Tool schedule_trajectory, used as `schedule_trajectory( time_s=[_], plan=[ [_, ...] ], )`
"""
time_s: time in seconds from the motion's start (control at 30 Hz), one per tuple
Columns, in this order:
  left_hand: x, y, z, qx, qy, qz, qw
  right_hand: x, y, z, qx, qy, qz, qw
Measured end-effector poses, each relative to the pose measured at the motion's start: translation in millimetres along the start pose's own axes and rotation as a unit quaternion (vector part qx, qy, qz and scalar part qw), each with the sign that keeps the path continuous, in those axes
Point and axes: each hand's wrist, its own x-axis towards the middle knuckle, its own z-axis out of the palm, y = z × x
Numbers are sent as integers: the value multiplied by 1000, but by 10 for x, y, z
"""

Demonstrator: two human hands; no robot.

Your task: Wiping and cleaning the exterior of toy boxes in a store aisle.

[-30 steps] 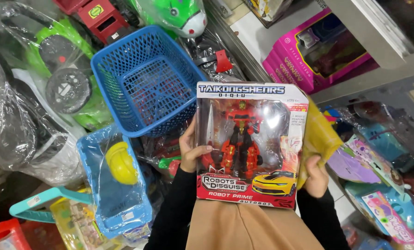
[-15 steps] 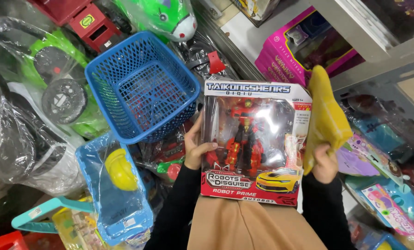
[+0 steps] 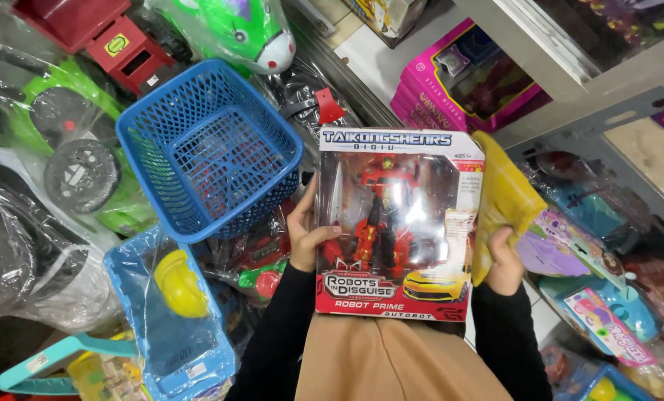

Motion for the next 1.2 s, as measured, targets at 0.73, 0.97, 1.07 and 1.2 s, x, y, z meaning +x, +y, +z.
schedule_trajectory(
  time_s=[0.73,0.97,1.07,1.2],
  plan=[
    [29,-38,-6,5,3,-13,1000,-67,-781,560,59,-73,78,993],
    [46,29,57,12,21,2,1000,371,488,-231,-42,23,-81,996],
    [48,17,76,-11,33,-19,999,-134,-622,573,147,-14,111,983],
    [79,-9,59,18,12,-12,1000,143,-638,371,98,-59,26,993]
  ],
)
